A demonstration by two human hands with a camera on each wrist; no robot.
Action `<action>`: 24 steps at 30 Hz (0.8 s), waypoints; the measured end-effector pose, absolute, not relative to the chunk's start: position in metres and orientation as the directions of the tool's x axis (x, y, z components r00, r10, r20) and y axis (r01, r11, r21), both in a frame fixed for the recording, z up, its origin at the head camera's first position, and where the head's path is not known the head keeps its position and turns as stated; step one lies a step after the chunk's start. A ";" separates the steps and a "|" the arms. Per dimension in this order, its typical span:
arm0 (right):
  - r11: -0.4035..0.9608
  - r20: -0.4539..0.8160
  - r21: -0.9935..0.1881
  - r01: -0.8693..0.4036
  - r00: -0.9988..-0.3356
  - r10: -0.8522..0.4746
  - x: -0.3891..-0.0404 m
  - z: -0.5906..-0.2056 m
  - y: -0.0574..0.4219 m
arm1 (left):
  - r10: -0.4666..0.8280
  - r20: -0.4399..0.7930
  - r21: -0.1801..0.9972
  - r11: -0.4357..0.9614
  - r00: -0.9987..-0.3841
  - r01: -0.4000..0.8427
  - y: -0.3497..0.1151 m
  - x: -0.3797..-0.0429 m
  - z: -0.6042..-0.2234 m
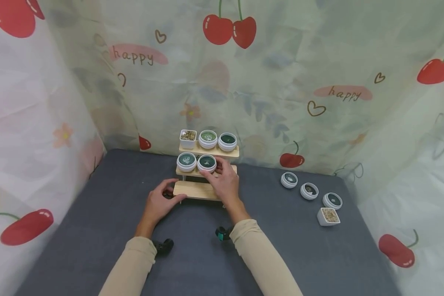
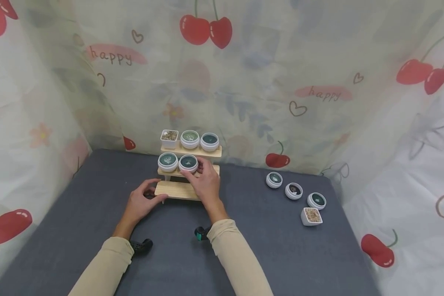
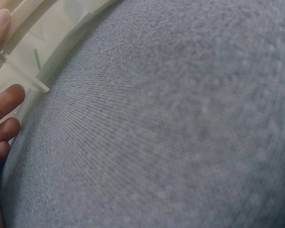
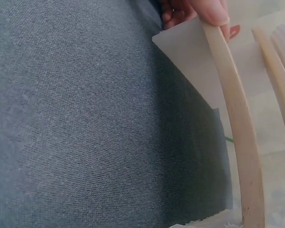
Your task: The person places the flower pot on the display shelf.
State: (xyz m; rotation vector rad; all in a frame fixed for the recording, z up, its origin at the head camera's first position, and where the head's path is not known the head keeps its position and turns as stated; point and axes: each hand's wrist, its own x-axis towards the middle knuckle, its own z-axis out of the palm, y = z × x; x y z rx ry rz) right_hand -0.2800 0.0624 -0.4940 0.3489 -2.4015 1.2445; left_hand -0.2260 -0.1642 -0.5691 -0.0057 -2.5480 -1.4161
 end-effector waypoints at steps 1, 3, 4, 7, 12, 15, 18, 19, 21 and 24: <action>0.567 0.461 -0.722 -0.397 -0.887 -0.034 -0.280 -0.494 0.062 | -0.106 0.198 0.838 0.535 -0.974 0.112 -0.165 -0.226 -0.570; 0.554 0.447 -0.736 -0.388 -0.894 -0.033 -0.280 -0.494 0.062 | -0.108 0.196 0.840 0.531 -0.975 0.110 -0.165 -0.226 -0.570; 0.541 0.439 -0.748 -0.385 -0.898 -0.032 -0.280 -0.494 0.062 | -0.109 0.198 0.840 0.531 -0.974 0.111 -0.165 -0.226 -0.571; 0.485 0.415 -0.789 -0.378 -0.909 -0.033 -0.281 -0.493 0.064 | -0.109 0.200 0.844 0.523 -0.974 0.115 -0.165 -0.226 -0.571; 0.398 0.398 -0.832 -0.387 -0.916 -0.058 -0.281 -0.493 0.072 | -0.103 0.192 0.849 0.517 -0.976 0.113 -0.163 -0.227 -0.571; 0.368 0.405 -0.837 -0.405 -0.911 -0.081 -0.280 -0.494 0.079 | -0.101 0.185 0.850 0.516 -0.978 0.108 -0.162 -0.227 -0.571; 0.371 0.423 -0.823 -0.429 -0.900 -0.103 -0.280 -0.493 0.086 | -0.104 0.187 0.851 0.514 -0.977 0.108 -0.162 -0.227 -0.571; 0.380 0.426 -0.817 -0.433 -0.898 -0.105 -0.280 -0.493 0.089 | -0.106 0.188 0.851 0.513 -0.976 0.109 -0.163 -0.227 -0.571; 0.407 0.436 -0.801 -0.439 -0.894 -0.106 -0.280 -0.493 0.097 | -0.107 0.191 0.851 0.513 -0.976 0.111 -0.164 -0.226 -0.571; 0.456 0.454 -0.768 -0.449 -0.885 -0.107 -0.279 -0.492 0.109 | -0.107 0.196 0.850 0.514 -0.975 0.114 -0.165 -0.226 -0.570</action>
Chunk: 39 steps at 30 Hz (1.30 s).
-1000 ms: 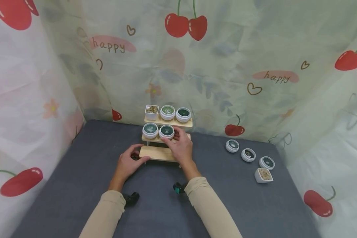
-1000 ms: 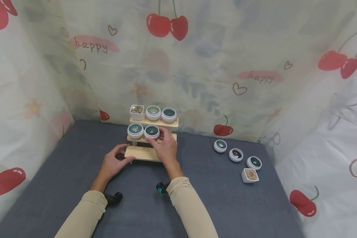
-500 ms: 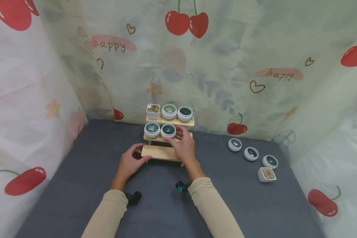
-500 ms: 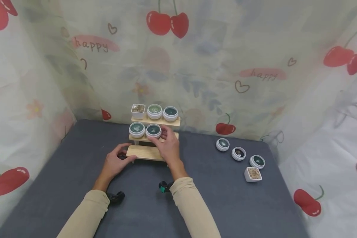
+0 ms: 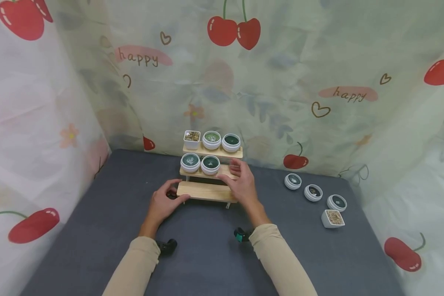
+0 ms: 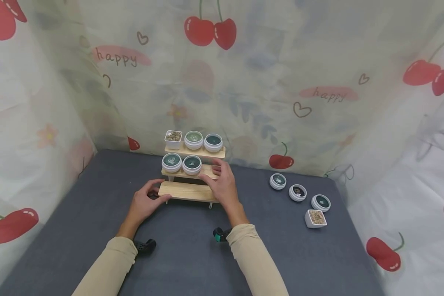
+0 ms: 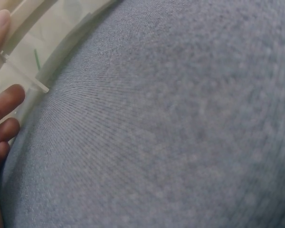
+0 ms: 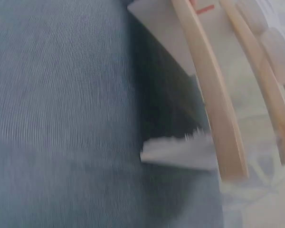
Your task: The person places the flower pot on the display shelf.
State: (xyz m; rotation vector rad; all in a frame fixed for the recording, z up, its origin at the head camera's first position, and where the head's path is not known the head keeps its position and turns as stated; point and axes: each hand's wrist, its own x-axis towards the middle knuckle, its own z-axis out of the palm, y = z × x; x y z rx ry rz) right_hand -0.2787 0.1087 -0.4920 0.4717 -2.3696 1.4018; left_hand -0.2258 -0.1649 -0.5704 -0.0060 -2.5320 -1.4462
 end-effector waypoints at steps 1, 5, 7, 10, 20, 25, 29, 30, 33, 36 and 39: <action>0.475 0.462 -0.753 -0.454 -0.880 -0.109 -0.279 -0.492 0.113 | -0.108 0.196 0.849 0.515 -0.975 0.114 -0.165 -0.226 -0.571; 0.532 0.503 -0.692 -0.488 -0.855 -0.131 -0.280 -0.494 0.131 | -0.106 0.194 0.843 0.527 -0.975 0.111 -0.166 -0.226 -0.572; 0.551 0.511 -0.672 -0.495 -0.848 -0.139 -0.282 -0.496 0.139 | -0.106 0.192 0.843 0.526 -0.976 0.108 -0.166 -0.226 -0.573; 0.585 0.508 -0.650 -0.485 -0.850 -0.139 -0.284 -0.498 0.153 | -0.112 0.194 0.847 0.520 -0.975 0.108 -0.166 -0.225 -0.573; 0.694 0.474 -0.640 -0.331 -0.880 0.017 -0.294 -0.509 0.211 | -0.113 0.205 0.845 0.522 -0.972 0.118 -0.167 -0.226 -0.572; 0.740 0.474 -0.609 -0.286 -0.879 0.050 -0.301 -0.522 0.242 | -0.114 0.192 0.843 0.528 -0.975 0.104 -0.168 -0.225 -0.571; 0.776 0.463 -0.582 -0.243 -0.883 0.070 -0.307 -0.529 0.263 | -0.112 0.180 0.844 0.529 -0.977 0.095 -0.167 -0.224 -0.570; 0.779 0.454 -0.585 -0.225 -0.887 0.085 -0.308 -0.530 0.268 | -0.111 0.179 0.844 0.527 -0.978 0.095 -0.166 -0.224 -0.570; 0.787 0.430 -0.593 -0.169 -0.893 0.132 -0.310 -0.532 0.277 | -0.107 0.181 0.845 0.526 -0.978 0.099 -0.165 -0.225 -0.569; 0.795 0.426 -0.589 -0.146 -0.892 0.152 -0.311 -0.533 0.282 | -0.111 0.185 0.849 0.518 -0.976 0.102 -0.164 -0.225 -0.569; 0.818 0.427 -0.561 -0.126 -0.891 0.156 -0.312 -0.536 0.286 | -0.111 0.186 0.847 0.522 -0.976 0.102 -0.164 -0.226 -0.569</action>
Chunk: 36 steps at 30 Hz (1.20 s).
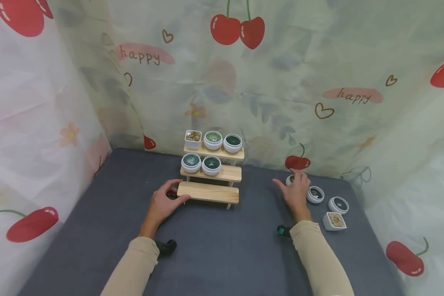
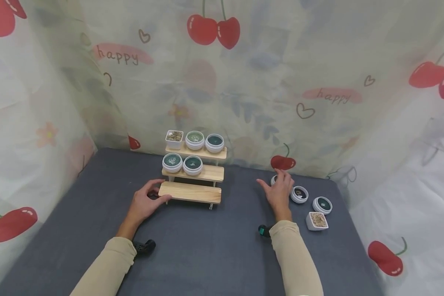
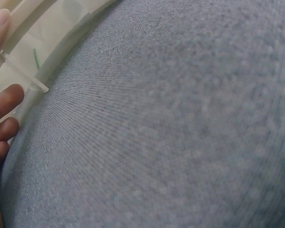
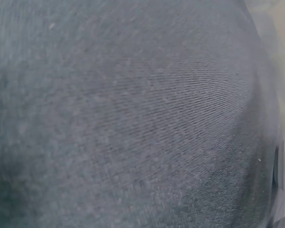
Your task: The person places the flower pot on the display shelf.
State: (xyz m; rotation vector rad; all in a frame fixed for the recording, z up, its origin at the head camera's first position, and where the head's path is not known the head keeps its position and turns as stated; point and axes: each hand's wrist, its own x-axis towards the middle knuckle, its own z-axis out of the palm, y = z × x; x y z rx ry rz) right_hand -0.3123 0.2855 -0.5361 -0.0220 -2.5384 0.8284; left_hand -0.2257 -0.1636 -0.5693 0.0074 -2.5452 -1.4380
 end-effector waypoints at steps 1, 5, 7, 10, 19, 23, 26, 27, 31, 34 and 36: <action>0.824 0.421 -0.554 -0.113 -0.893 0.161 -0.312 -0.537 0.287 | -0.110 0.186 0.847 0.522 -0.976 0.103 -0.163 -0.226 -0.570; 0.816 0.365 -0.576 -0.044 -0.907 0.208 -0.313 -0.537 0.291 | -0.104 0.183 0.846 0.523 -0.978 0.103 -0.163 -0.226 -0.571; 0.783 0.307 -0.622 0.003 -0.919 0.247 -0.315 -0.537 0.293 | -0.106 0.185 0.849 0.517 -0.977 0.104 -0.163 -0.226 -0.571; 0.726 0.225 -0.684 0.072 -0.926 0.305 -0.315 -0.537 0.295 | -0.105 0.186 0.848 0.519 -0.977 0.106 -0.163 -0.226 -0.571; 0.692 0.104 -0.704 0.160 -0.941 0.323 -0.313 -0.542 0.296 | -0.098 0.192 0.845 0.523 -0.976 0.114 -0.163 -0.226 -0.567; 0.712 0.116 -0.686 0.148 -0.944 0.308 -0.311 -0.546 0.294 | -0.095 0.190 0.846 0.520 -0.977 0.113 -0.163 -0.226 -0.567; 0.729 0.141 -0.672 0.130 -0.944 0.298 -0.309 -0.548 0.292 | -0.098 0.189 0.851 0.513 -0.977 0.113 -0.163 -0.226 -0.568; 0.733 0.147 -0.669 0.125 -0.944 0.296 -0.309 -0.549 0.292 | -0.100 0.190 0.852 0.510 -0.977 0.113 -0.163 -0.226 -0.568; 0.731 0.176 -0.675 0.098 -0.941 0.289 -0.308 -0.550 0.289 | -0.104 0.193 0.851 0.512 -0.976 0.114 -0.164 -0.227 -0.568; 0.712 0.208 -0.699 0.060 -0.936 0.284 -0.308 -0.548 0.286 | -0.106 0.189 0.848 0.519 -0.976 0.108 -0.165 -0.226 -0.567; 0.693 0.235 -0.721 0.026 -0.931 0.279 -0.309 -0.547 0.282 | -0.111 0.185 0.850 0.517 -0.977 0.102 -0.165 -0.225 -0.567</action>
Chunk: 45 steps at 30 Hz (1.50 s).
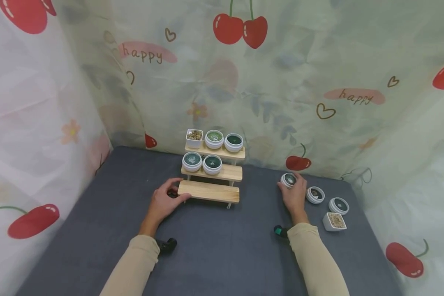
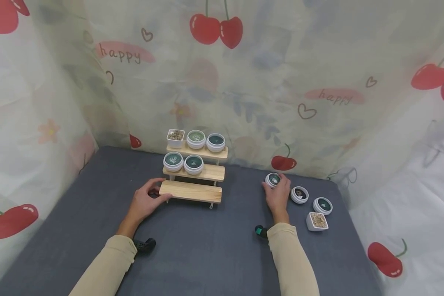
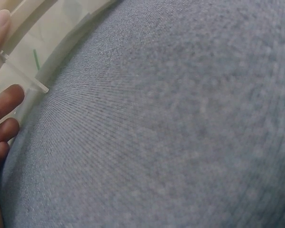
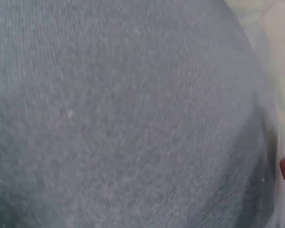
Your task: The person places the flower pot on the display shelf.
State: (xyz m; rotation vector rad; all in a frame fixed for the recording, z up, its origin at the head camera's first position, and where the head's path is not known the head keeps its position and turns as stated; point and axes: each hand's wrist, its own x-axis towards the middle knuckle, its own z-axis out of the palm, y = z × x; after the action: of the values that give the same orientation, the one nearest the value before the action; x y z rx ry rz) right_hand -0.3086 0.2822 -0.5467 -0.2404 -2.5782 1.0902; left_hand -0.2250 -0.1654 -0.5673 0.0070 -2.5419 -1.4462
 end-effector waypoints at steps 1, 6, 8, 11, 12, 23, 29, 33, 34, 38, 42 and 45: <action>0.683 0.249 -0.731 0.008 -0.928 0.277 -0.309 -0.546 0.280 | -0.112 0.185 0.848 0.520 -0.976 0.101 -0.166 -0.225 -0.567; 0.612 0.314 -0.786 -0.090 -0.911 0.269 -0.309 -0.539 0.266 | -0.114 0.184 0.847 0.522 -0.976 0.099 -0.166 -0.224 -0.569; 0.590 0.341 -0.797 -0.129 -0.902 0.264 -0.308 -0.535 0.260 | -0.111 0.183 0.848 0.521 -0.977 0.100 -0.167 -0.225 -0.569; 0.578 0.383 -0.793 -0.192 -0.895 0.229 -0.305 -0.528 0.249 | -0.108 0.189 0.846 0.523 -0.976 0.106 -0.167 -0.226 -0.570; 0.583 0.395 -0.785 -0.206 -0.893 0.216 -0.303 -0.526 0.246 | -0.107 0.191 0.846 0.522 -0.976 0.108 -0.167 -0.226 -0.570; 0.484 0.349 -0.837 -0.257 -0.931 0.110 -0.278 -0.499 0.197 | -0.113 0.173 0.849 0.521 -0.978 0.090 -0.164 -0.224 -0.571; 0.385 0.386 -0.862 -0.331 -0.919 0.074 -0.270 -0.495 0.171 | -0.109 0.179 0.846 0.525 -0.978 0.096 -0.161 -0.226 -0.572; 0.348 0.397 -0.871 -0.347 -0.915 0.079 -0.269 -0.495 0.155 | -0.104 0.182 0.847 0.522 -0.978 0.102 -0.161 -0.227 -0.573; 0.341 0.395 -0.874 -0.347 -0.915 0.078 -0.269 -0.495 0.151 | -0.102 0.182 0.849 0.519 -0.978 0.104 -0.161 -0.227 -0.573; 0.315 0.401 -0.880 -0.356 -0.912 0.089 -0.269 -0.498 0.137 | -0.102 0.188 0.851 0.513 -0.977 0.110 -0.162 -0.225 -0.573; 0.318 0.420 -0.871 -0.375 -0.903 0.087 -0.272 -0.501 0.125 | -0.104 0.198 0.851 0.512 -0.975 0.118 -0.164 -0.225 -0.572; 0.321 0.434 -0.864 -0.387 -0.897 0.086 -0.275 -0.504 0.122 | -0.107 0.200 0.847 0.519 -0.974 0.117 -0.164 -0.226 -0.571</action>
State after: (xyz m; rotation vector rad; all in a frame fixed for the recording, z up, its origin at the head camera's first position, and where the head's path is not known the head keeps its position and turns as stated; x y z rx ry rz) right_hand -0.2749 0.1216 -0.5036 0.2669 -2.1908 1.6013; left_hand -0.2259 -0.1639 -0.5713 -0.0082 -2.5338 -1.4375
